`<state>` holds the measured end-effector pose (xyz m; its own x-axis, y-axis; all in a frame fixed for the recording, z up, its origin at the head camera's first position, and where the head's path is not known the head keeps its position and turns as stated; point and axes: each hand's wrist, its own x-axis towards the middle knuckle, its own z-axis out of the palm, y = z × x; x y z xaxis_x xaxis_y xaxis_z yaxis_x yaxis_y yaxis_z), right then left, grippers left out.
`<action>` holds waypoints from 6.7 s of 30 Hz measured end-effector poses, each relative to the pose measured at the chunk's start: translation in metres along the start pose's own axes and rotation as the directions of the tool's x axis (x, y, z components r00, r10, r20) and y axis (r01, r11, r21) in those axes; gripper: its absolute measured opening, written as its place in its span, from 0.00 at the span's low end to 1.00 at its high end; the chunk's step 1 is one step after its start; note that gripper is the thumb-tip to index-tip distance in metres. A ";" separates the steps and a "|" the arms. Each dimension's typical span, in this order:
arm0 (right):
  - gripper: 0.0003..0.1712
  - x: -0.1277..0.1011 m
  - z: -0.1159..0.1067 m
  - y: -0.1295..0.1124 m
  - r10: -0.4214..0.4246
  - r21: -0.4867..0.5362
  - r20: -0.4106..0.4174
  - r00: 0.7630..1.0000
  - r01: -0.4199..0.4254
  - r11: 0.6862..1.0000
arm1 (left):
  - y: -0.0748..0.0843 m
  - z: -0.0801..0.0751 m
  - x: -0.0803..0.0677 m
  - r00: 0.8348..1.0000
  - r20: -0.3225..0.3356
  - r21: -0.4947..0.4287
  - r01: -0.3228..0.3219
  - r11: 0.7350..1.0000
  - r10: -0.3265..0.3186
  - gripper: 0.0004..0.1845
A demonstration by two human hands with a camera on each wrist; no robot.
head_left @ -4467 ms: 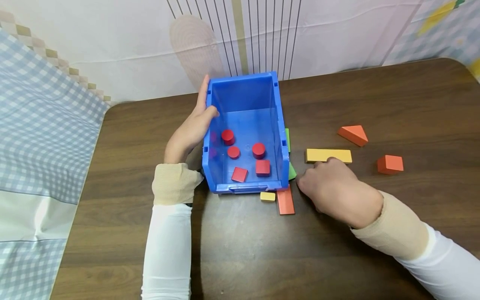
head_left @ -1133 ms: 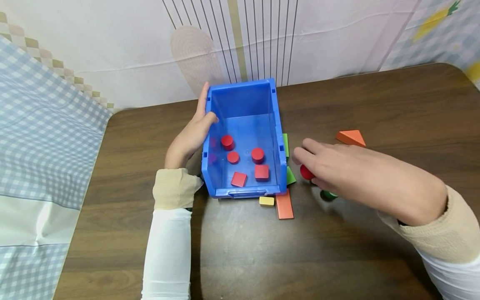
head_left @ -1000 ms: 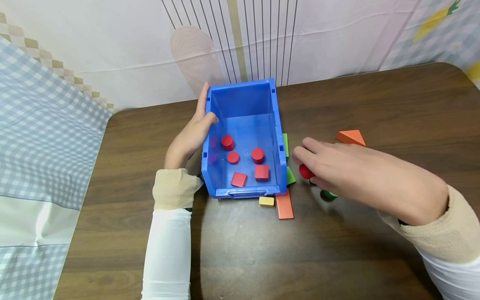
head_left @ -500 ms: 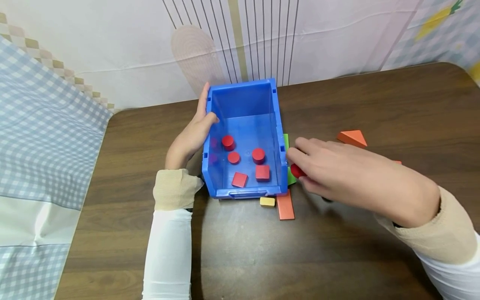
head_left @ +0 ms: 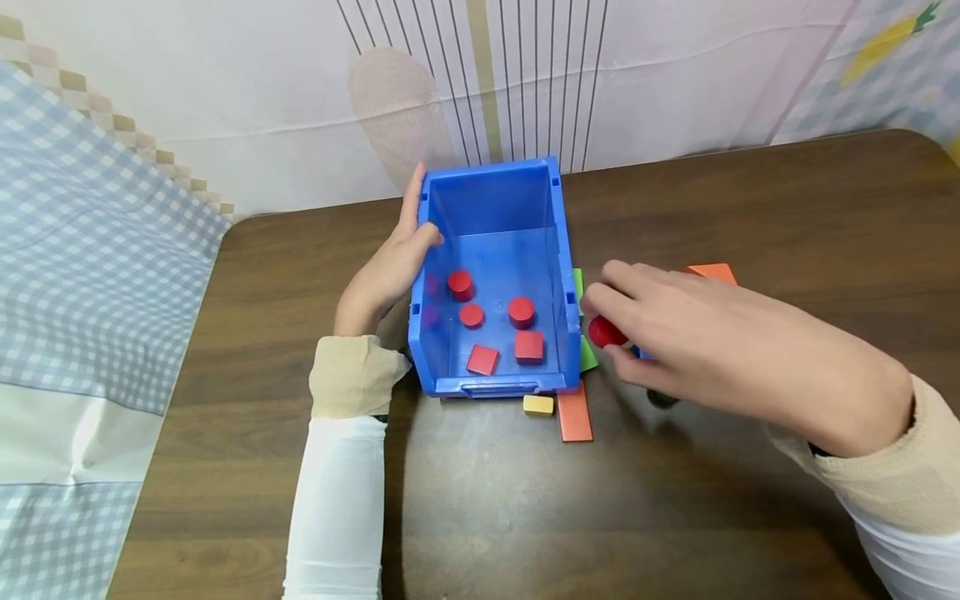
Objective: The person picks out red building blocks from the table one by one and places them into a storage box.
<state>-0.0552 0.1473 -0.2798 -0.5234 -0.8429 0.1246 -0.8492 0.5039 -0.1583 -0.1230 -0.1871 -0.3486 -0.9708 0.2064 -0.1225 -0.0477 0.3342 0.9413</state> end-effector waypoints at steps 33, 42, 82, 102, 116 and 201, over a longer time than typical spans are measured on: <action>0.19 0.012 -0.004 -0.003 -0.051 -0.024 -0.140 0.989 0.048 0.999 | 0.002 0.000 0.000 1.000 -0.005 -0.001 0.011 1.000 -0.011 0.48; 0.23 0.020 -0.007 -0.004 -0.019 -0.019 -0.098 0.995 0.017 1.000 | 0.004 -0.002 0.002 1.000 -0.008 0.006 0.013 1.000 -0.013 0.48; 0.19 0.056 -0.008 -0.004 0.087 0.036 -0.077 0.993 -0.084 0.996 | -0.003 0.000 -0.004 1.000 -0.007 -0.010 0.020 1.000 -0.020 0.48; 0.17 0.076 0.010 0.002 0.094 0.027 -0.031 0.995 -0.093 0.995 | -0.009 0.005 -0.005 1.000 -0.004 -0.022 0.025 0.999 -0.025 0.48; 0.13 0.091 0.016 0.007 0.139 0.069 -0.011 0.990 -0.138 0.988 | -0.005 0.001 -0.003 1.000 -0.005 -0.012 0.021 1.000 -0.021 0.48; 0.04 0.133 0.058 0.020 0.124 -0.214 0.217 0.968 -0.077 0.974 | -0.003 0.009 0.000 0.999 -0.032 -0.015 0.028 1.000 -0.028 0.48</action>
<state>-0.1378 0.0346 -0.3230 -0.5970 -0.7944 -0.1120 -0.8017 0.5961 0.0454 -0.1206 -0.1801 -0.3546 -0.9762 0.1670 -0.1387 -0.0781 0.3260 0.9421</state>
